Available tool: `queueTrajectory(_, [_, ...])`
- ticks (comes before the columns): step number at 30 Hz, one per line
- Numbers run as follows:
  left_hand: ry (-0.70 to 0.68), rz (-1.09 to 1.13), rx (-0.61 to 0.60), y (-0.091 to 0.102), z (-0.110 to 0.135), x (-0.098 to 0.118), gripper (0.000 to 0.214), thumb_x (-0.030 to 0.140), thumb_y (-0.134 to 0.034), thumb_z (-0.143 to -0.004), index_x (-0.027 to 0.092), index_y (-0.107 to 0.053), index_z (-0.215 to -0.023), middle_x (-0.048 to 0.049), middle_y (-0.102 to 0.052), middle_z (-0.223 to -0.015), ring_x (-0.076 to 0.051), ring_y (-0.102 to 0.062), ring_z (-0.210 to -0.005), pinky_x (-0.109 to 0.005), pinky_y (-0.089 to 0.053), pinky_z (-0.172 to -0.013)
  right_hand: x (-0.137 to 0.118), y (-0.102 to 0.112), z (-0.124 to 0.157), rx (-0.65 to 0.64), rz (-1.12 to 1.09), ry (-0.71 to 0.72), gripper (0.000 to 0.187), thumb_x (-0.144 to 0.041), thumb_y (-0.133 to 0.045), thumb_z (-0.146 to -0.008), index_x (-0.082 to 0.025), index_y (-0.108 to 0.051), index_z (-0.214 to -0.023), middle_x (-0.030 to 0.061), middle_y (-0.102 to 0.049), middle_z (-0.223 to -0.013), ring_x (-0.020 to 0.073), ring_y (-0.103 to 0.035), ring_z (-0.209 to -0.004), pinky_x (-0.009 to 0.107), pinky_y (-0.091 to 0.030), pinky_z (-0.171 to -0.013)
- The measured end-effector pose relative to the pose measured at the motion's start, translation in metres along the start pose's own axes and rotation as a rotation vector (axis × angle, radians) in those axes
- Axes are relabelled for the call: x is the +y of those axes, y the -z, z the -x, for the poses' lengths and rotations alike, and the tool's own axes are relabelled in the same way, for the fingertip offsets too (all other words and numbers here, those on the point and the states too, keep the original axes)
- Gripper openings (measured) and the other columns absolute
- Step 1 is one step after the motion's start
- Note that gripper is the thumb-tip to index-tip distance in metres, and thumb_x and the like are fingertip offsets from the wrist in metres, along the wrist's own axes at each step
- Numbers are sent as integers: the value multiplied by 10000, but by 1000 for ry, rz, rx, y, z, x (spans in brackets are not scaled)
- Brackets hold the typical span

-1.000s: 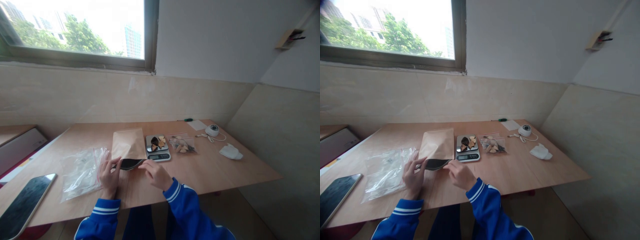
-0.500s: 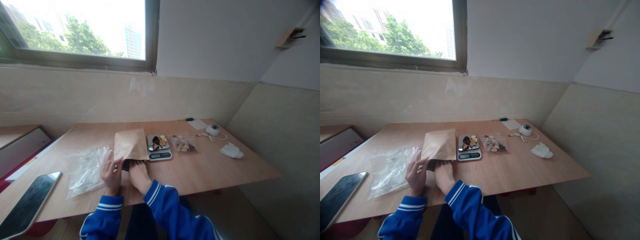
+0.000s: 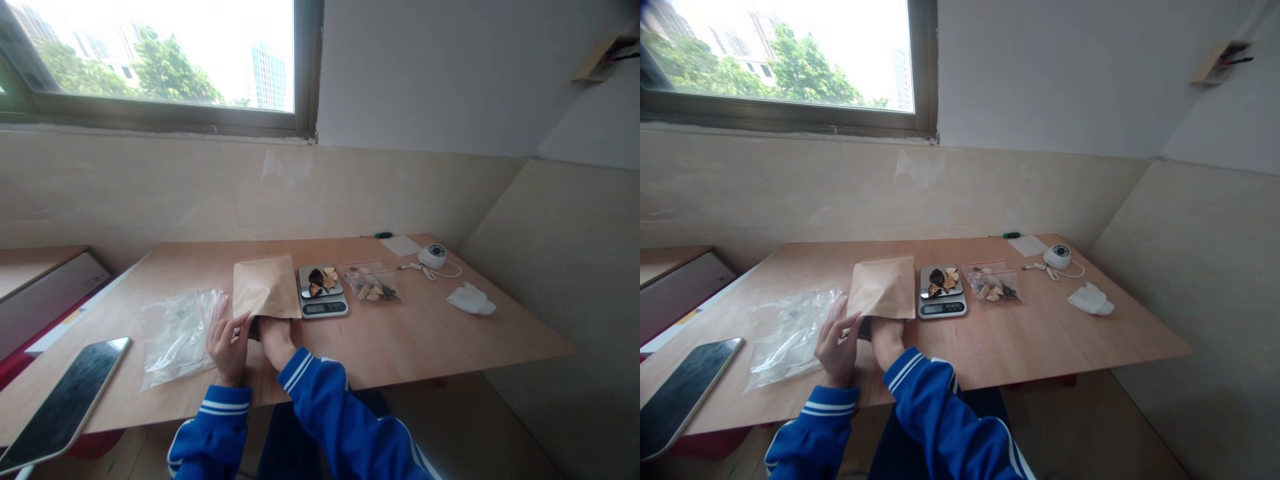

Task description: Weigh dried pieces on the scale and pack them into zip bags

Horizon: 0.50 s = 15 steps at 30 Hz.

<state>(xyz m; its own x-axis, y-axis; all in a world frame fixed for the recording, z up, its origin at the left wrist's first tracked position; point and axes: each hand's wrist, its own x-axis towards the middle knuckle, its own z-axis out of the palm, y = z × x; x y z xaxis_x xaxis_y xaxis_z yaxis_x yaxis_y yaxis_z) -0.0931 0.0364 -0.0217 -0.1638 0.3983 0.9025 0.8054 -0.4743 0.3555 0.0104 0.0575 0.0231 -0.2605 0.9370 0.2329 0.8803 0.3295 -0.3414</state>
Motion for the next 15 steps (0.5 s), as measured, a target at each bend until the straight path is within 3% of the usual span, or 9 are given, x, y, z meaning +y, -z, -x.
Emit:
queueTrajectory(6, [-53,28,-52,0,-6,4,63,224,-680,-762,217,-691,-824,10,-582,-621,-132,-500,-550,-268,-428,-593,12,12,27,-145,48,-32,257,-69,-423,-892,-83,-672,-955,160,-711,-860,272,-671,-774,359,-530,-688])
queueTrajectory(10, [-42,19,-32,1,-8,6,79,225,-674,-767,219,-688,-845,1,-598,-642,-143,-522,-586,-273,-431,-604,15,21,50,0,-20,48,255,-46,-438,-882,-105,-639,-1027,147,-682,-955,241,-637,-904,342,-525,-770])
queueTrajectory(15, [-38,6,-26,1,-7,6,76,227,-665,-775,218,-684,-849,-6,-624,-674,-146,-530,-599,-278,-438,-611,26,34,85,116,-334,183,223,-105,-481,-897,-169,-636,-1044,70,-669,-976,199,-594,-956,333,-513,-839])
